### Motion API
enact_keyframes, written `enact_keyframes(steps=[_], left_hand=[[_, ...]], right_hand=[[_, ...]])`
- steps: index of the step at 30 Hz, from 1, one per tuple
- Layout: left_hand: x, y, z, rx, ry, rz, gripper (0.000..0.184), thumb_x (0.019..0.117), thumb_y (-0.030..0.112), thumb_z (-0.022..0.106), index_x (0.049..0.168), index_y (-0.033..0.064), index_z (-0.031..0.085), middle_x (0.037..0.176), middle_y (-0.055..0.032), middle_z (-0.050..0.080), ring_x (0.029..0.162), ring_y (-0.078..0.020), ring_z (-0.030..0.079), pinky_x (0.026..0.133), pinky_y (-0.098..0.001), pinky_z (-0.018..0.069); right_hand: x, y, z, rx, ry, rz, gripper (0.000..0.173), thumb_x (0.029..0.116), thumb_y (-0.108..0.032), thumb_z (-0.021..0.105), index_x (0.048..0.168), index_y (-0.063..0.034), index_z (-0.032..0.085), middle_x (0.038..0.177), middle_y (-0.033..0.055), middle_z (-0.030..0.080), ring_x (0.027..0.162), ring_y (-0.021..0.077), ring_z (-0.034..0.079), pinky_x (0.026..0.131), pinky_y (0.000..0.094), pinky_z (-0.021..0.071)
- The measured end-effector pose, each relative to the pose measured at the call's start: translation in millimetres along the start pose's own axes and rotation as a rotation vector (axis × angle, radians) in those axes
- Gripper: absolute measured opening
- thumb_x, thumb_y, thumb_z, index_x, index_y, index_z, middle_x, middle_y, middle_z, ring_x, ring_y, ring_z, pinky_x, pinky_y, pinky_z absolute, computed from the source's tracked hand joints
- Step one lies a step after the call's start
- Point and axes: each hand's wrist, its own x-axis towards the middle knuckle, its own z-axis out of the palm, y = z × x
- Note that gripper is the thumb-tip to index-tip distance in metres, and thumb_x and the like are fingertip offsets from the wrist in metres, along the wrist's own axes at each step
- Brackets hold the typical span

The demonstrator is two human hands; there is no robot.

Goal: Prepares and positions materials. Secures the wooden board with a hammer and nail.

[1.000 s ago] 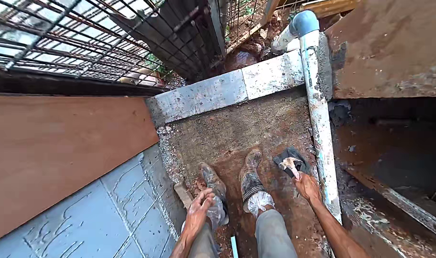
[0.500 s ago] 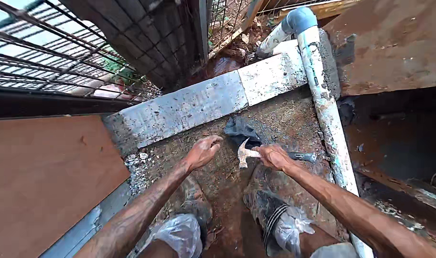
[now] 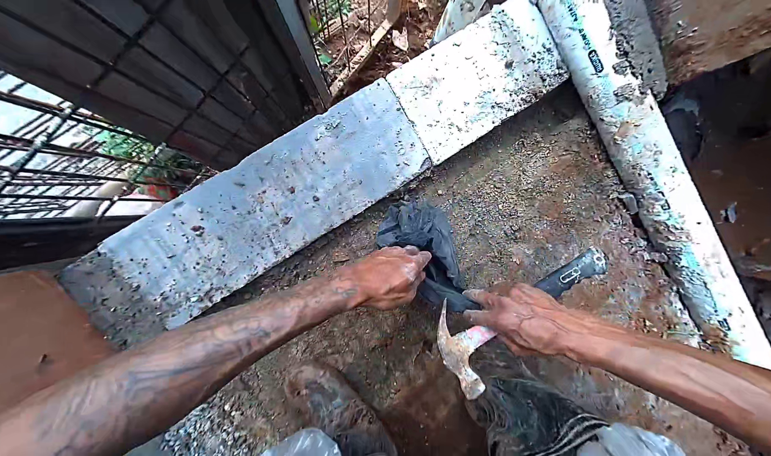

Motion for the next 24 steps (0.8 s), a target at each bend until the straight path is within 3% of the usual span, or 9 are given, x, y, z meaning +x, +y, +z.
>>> enact_keyframes(steps=[2, 4, 6, 7, 10, 13, 17, 19, 24], left_hand=[[3, 4, -3, 0.104, 0.06, -0.12, 0.059, 0.1084, 0.02, 0.043, 0.162, 0.0042, 0.023, 0.153, -0.0238, 0.046, 0.126, -0.0387, 0.059, 0.104, -0.0529, 0.0474], [1, 11, -3, 0.167, 0.09, -0.12, 0.053, 0.1065, 0.019, 0.046, 0.156, 0.0035, 0.035, 0.139, -0.0227, 0.056, 0.116, -0.0378, 0.064, 0.096, -0.0528, 0.0504], [-2, 15, -1, 0.185, 0.03, -0.073, 0.04, 0.1046, 0.015, 0.048, 0.142, 0.0016, 0.051, 0.128, -0.0216, 0.063, 0.118, -0.0375, 0.063, 0.098, -0.0531, 0.0476], [-1, 16, 0, 0.195, -0.053, -0.078, 0.04, 0.1042, 0.012, 0.049, 0.142, 0.0003, 0.05, 0.131, -0.0226, 0.061, 0.123, -0.0386, 0.06, 0.102, -0.0539, 0.0468], [18, 19, 9, 0.195, -0.192, -0.188, 0.058, 0.1033, 0.008, 0.051, 0.156, -0.0023, 0.03, 0.133, -0.0286, 0.058, 0.125, -0.0435, 0.058, 0.103, -0.0569, 0.0465], [36, 12, 10, 0.169, -0.086, -0.296, 0.042, 0.1047, 0.011, 0.05, 0.144, -0.0013, 0.045, 0.119, -0.0264, 0.063, 0.115, -0.0433, 0.063, 0.094, -0.0582, 0.051], [39, 1, -8, 0.08, 0.076, -0.211, 0.034, 0.0938, 0.003, 0.064, 0.126, -0.0048, 0.058, 0.118, -0.0254, 0.064, 0.116, -0.042, 0.062, 0.097, -0.0576, 0.0491], [47, 3, -7, 0.056, 0.123, -0.173, 0.026, 0.0922, 0.002, 0.064, 0.117, -0.0041, 0.063, 0.114, -0.024, 0.066, 0.112, -0.0404, 0.063, 0.094, -0.0567, 0.0498], [82, 3, 28, 0.224, 0.087, -0.191, 0.022, 0.1009, 0.009, 0.057, 0.118, 0.0009, 0.067, 0.111, -0.0221, 0.068, 0.109, -0.0414, 0.066, 0.088, -0.0586, 0.0526]], right_hand=[[-2, -3, 0, -0.072, 0.015, -0.004, 0.03, 0.0928, -0.013, 0.061, 0.121, -0.0102, 0.069, 0.131, 0.0227, 0.064, 0.075, 0.0409, 0.069, 0.062, 0.0556, 0.0544], [-4, -6, -1, -0.146, 0.086, -0.05, 0.022, 0.0923, -0.012, 0.062, 0.112, -0.0073, 0.069, 0.116, 0.0207, 0.068, 0.071, 0.0379, 0.068, 0.058, 0.0519, 0.0541], [-6, -7, -1, -0.187, 0.132, -0.084, 0.018, 0.0913, -0.012, 0.063, 0.108, -0.0071, 0.069, 0.105, 0.0187, 0.066, 0.069, 0.0357, 0.067, 0.055, 0.0491, 0.0531], [-7, -7, 0, -0.201, 0.152, -0.099, 0.017, 0.0906, -0.012, 0.063, 0.106, -0.0076, 0.069, 0.101, 0.0177, 0.065, 0.068, 0.0347, 0.066, 0.054, 0.0479, 0.0526], [-11, -10, -2, -0.216, 0.154, -0.119, 0.017, 0.0923, -0.012, 0.062, 0.106, -0.0071, 0.069, 0.1, 0.0182, 0.063, 0.069, 0.0346, 0.066, 0.055, 0.0472, 0.0524], [-8, -14, -1, -0.234, 0.156, -0.125, 0.013, 0.0946, -0.012, 0.06, 0.104, -0.0059, 0.068, 0.099, 0.0193, 0.063, 0.068, 0.0353, 0.066, 0.053, 0.0471, 0.0521], [-7, -7, -2, -0.256, 0.081, -0.085, 0.014, 0.0987, -0.011, 0.056, 0.102, -0.0017, 0.066, 0.1, 0.0221, 0.063, 0.074, 0.0397, 0.066, 0.059, 0.051, 0.053], [-12, 0, -1, -0.308, 0.077, -0.08, 0.012, 0.0981, -0.011, 0.057, 0.099, -0.0019, 0.065, 0.096, 0.0205, 0.062, 0.072, 0.0381, 0.066, 0.059, 0.0495, 0.053], [-22, 3, -1, -0.313, 0.066, -0.068, 0.011, 0.0949, -0.011, 0.062, 0.102, -0.0034, 0.067, 0.097, 0.02, 0.063, 0.076, 0.0384, 0.067, 0.06, 0.0499, 0.0532]])
